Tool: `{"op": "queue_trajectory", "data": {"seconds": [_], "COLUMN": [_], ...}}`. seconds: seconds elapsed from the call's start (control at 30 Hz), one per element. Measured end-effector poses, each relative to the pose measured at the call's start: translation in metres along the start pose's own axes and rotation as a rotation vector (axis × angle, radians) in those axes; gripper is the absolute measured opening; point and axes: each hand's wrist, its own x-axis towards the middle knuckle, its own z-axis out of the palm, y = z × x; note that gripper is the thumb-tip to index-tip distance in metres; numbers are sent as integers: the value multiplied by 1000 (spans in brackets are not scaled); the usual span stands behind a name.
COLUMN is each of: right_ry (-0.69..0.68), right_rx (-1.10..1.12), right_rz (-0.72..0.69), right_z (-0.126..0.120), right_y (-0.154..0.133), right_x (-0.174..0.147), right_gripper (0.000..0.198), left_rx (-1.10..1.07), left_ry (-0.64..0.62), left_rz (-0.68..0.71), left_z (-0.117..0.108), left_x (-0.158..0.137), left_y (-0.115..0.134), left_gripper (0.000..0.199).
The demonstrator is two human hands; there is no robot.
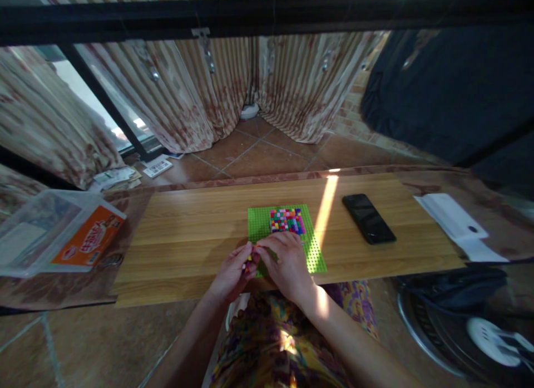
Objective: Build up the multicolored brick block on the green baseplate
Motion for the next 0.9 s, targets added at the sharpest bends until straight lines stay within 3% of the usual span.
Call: {"op": "queue_trajectory", "data": {"seconds": [0.2,0.33,0.5,0.9], "right_ry": [245,425,381,342], "right_rx": [203,222,196,140], "right_rz": [150,273,318,344], "right_z": [-23,-29,-26,-25], "right_y": [29,63,84,90], "right_x": [9,17,23,34], "right_gripper": [13,15,16,14], "left_rx": [-168,-245,-223,-230], "left_ry": [6,-25,-67,-142], "left_rz": [-13,-9,21,12], "left_z": [-6,-10,-14,-16], "left_x": [0,-3,-2,0], "left_y": [2,4,1,-2], "left_gripper": [21,33,40,26]}}
